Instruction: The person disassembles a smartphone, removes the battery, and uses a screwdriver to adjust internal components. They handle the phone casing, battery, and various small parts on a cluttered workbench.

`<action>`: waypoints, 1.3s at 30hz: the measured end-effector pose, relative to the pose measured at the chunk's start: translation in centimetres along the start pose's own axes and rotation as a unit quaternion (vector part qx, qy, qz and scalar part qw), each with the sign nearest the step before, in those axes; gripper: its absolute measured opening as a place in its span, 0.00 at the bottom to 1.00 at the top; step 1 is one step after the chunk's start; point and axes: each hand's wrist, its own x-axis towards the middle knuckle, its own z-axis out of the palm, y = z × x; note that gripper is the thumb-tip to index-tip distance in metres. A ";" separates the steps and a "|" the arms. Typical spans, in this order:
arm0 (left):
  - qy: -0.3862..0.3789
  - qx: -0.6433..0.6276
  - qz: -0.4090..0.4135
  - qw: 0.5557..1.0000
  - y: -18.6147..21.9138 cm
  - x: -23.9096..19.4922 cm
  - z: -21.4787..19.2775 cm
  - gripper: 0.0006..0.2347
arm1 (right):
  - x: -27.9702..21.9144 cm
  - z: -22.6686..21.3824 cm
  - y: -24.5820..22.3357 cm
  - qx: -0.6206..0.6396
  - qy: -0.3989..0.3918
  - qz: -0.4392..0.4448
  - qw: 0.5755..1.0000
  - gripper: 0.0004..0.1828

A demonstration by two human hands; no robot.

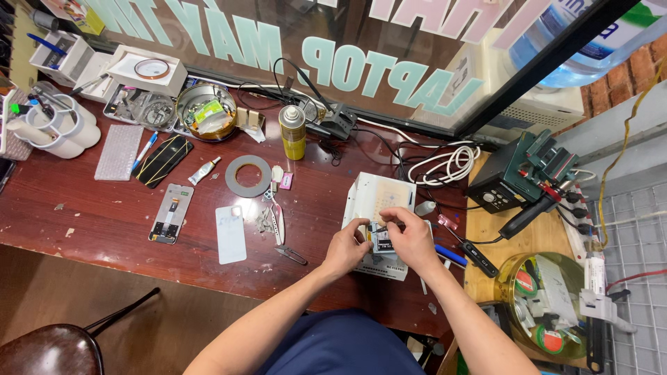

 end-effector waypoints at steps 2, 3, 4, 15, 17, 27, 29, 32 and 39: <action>0.002 -0.005 0.001 1.000 -0.1 0.0 0.0 0.23 | -0.1 0.3 0.2 0.004 -0.005 0.006 1.000 0.14; 0.002 -0.010 0.001 1.000 -0.2 0.0 0.0 0.23 | -0.1 0.4 0.3 0.006 -0.008 0.009 1.000 0.14; 0.002 -0.015 0.000 1.000 -0.3 0.0 0.0 0.23 | -0.1 0.6 0.4 0.007 -0.007 0.009 1.000 0.14; 0.014 -0.003 0.013 1.000 -1.0 0.3 0.3 0.24 | -0.1 0.7 0.4 -0.003 -0.001 0.005 1.000 0.14; 0.012 -0.003 0.013 1.000 -0.9 0.3 0.4 0.24 | -0.1 0.6 -0.1 0.002 -0.001 -0.001 1.000 0.14; 0.006 0.000 0.022 1.000 -0.6 0.2 0.1 0.22 | -0.2 -0.3 -2.8 -0.085 -0.059 -0.103 0.989 0.11; 0.006 0.001 0.018 1.000 -0.6 0.2 0.1 0.22 | 0.0 -0.3 -2.9 -0.073 -0.091 -0.146 0.982 0.14; 0.002 0.003 0.018 1.000 -0.5 0.2 0.1 0.22 | 0.0 -0.1 -2.8 -0.082 -0.090 -0.146 0.982 0.13; -0.002 0.004 0.015 1.000 -0.3 0.0 -0.1 0.24 | -1.6 -1.2 -1.0 -0.034 -0.044 -0.007 0.998 0.13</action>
